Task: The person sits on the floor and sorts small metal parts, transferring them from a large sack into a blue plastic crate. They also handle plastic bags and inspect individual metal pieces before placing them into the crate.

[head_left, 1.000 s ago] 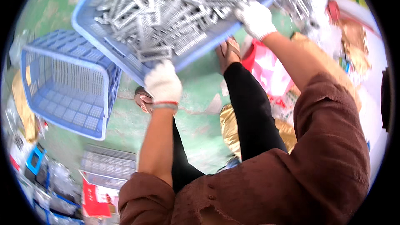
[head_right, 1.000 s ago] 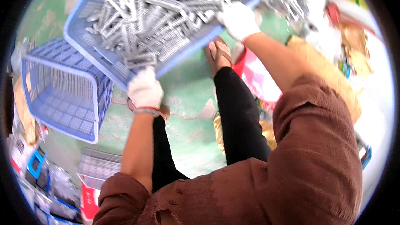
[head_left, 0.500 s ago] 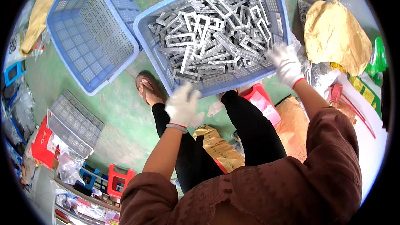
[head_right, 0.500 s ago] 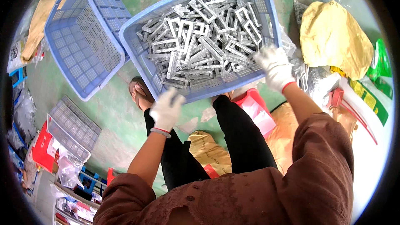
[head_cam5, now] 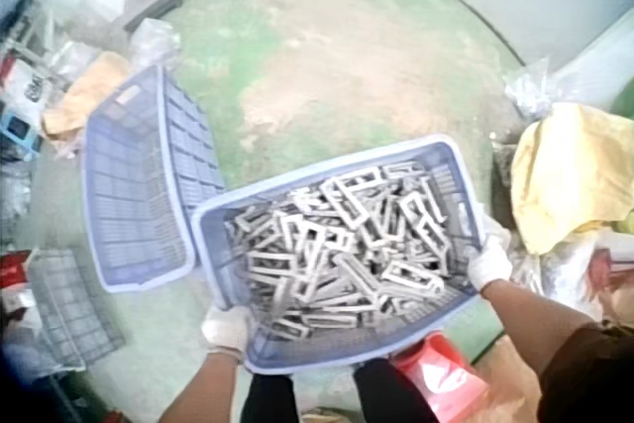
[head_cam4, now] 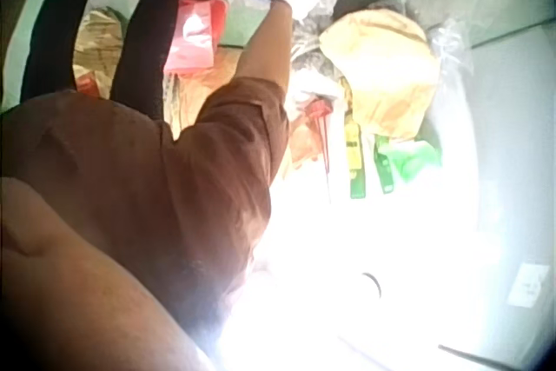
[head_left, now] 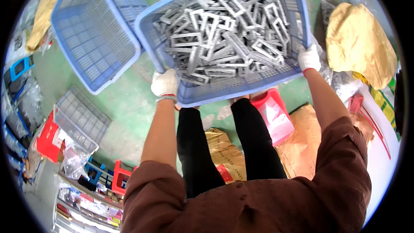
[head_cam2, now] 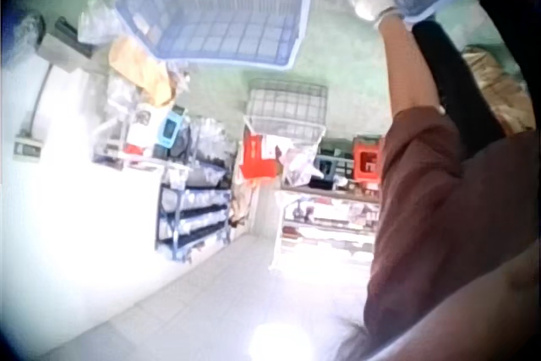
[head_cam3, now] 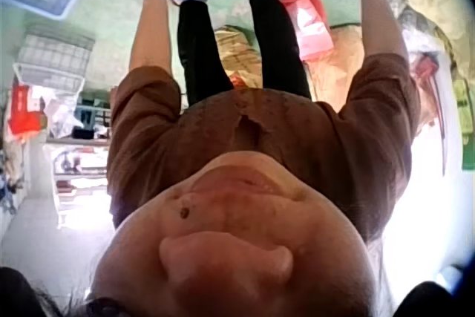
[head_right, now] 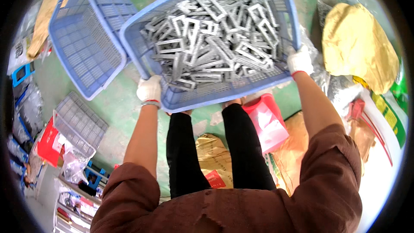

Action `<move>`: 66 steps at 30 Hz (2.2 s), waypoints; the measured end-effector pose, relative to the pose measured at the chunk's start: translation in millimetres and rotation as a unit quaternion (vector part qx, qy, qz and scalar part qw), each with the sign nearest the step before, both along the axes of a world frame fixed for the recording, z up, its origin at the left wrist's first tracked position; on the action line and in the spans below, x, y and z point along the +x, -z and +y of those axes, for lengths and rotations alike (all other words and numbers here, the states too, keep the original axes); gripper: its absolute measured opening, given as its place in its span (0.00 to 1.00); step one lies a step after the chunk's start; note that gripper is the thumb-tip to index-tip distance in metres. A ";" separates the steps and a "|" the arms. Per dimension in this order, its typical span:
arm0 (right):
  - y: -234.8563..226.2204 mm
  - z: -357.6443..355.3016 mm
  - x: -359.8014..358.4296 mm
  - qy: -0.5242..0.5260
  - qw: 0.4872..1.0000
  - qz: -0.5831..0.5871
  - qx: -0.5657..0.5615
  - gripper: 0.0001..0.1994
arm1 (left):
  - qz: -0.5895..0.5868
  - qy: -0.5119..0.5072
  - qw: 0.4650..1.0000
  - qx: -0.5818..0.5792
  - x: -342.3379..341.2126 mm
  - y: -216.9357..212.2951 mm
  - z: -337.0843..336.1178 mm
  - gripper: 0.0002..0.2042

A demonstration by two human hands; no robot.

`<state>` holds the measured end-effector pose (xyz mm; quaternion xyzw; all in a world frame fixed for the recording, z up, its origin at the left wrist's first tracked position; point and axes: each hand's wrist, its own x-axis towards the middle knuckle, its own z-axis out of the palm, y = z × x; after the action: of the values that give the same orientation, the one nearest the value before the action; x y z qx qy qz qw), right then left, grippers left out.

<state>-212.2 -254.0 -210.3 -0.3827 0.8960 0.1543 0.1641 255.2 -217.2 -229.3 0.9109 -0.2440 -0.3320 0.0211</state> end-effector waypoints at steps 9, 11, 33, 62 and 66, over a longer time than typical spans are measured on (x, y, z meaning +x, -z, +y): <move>7.6 -30.8 -16.9 -0.015 0.998 0.035 0.057 0.29 | 0.084 -0.033 0.994 -0.067 -12.3 11.1 55.5 0.12; 6.6 -41.3 -23.0 0.039 0.995 0.008 0.093 0.30 | 0.153 -0.042 0.985 -0.068 -21.3 -16.2 60.5 0.15; -281.3 331.9 -6.4 0.267 0.916 -0.141 0.262 0.36 | 0.213 -0.002 0.975 -0.062 195.1 -21.5 -133.2 0.13; -190.3 219.3 -277.9 0.348 0.891 -0.286 0.059 0.33 | 0.419 -0.098 0.901 -0.059 -438.0 -60.5 -403.8 0.18; -149.5 241.9 -353.4 0.317 0.921 -0.220 -0.052 0.39 | 0.472 -0.178 0.863 0.012 -473.3 -14.0 -349.5 0.22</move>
<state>-565.6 -12.2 -60.7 -0.1108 0.9183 -0.0409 0.3778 -218.1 -566.7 -215.3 0.6733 -0.0348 -0.7158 0.1819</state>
